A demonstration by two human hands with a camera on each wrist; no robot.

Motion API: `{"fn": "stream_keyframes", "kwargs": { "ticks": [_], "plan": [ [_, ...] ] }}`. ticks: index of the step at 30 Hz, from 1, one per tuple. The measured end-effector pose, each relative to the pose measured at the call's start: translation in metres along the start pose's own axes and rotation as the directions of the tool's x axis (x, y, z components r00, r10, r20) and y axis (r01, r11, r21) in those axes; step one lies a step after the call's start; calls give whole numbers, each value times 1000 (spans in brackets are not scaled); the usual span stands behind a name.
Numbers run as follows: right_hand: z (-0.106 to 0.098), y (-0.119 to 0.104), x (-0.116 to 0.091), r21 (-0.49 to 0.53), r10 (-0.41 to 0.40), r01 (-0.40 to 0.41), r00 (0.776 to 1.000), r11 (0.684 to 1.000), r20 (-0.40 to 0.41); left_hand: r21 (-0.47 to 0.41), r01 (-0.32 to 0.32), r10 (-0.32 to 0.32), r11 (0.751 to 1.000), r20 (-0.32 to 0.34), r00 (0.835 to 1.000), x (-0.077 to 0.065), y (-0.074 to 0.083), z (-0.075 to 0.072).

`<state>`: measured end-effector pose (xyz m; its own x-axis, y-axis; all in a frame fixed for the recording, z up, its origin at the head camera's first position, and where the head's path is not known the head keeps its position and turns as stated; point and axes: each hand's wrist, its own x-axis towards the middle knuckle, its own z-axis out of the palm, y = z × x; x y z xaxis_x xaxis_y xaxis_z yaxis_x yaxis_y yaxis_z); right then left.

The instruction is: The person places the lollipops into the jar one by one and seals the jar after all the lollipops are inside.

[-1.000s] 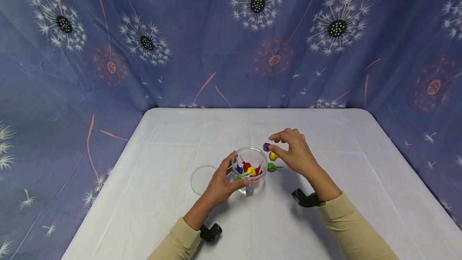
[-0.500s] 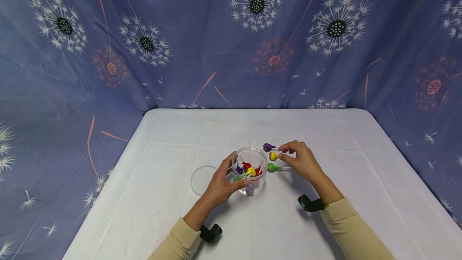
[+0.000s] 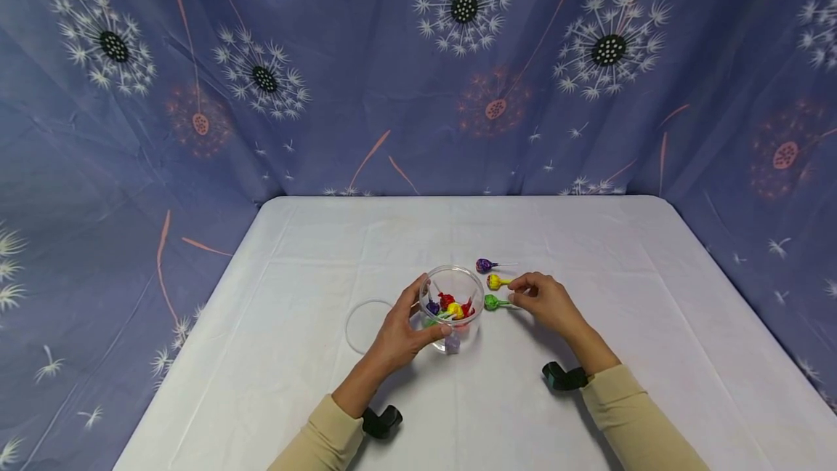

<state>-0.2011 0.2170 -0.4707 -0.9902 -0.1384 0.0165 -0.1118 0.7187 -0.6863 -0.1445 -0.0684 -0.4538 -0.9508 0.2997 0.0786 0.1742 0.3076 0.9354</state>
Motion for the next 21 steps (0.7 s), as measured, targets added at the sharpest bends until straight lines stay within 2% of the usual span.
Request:
{"fn": "stream_keyframes", "kwargs": {
  "ticks": [8,15,21],
  "plan": [
    [6,8,-4,-12,-10,11,1000,1000,11,13,-9,9,1000,-4,1000,-1,-3,0],
    [9,11,-5,-4,8,-8,1000,1000,26,20,31,-31,999,-4,1000,-1,-2,1],
    [8,11,-7,12,-26,26,1000,1000,8,15,11,-11,1000,-5,1000,-1,-1,1]
  ]
}}
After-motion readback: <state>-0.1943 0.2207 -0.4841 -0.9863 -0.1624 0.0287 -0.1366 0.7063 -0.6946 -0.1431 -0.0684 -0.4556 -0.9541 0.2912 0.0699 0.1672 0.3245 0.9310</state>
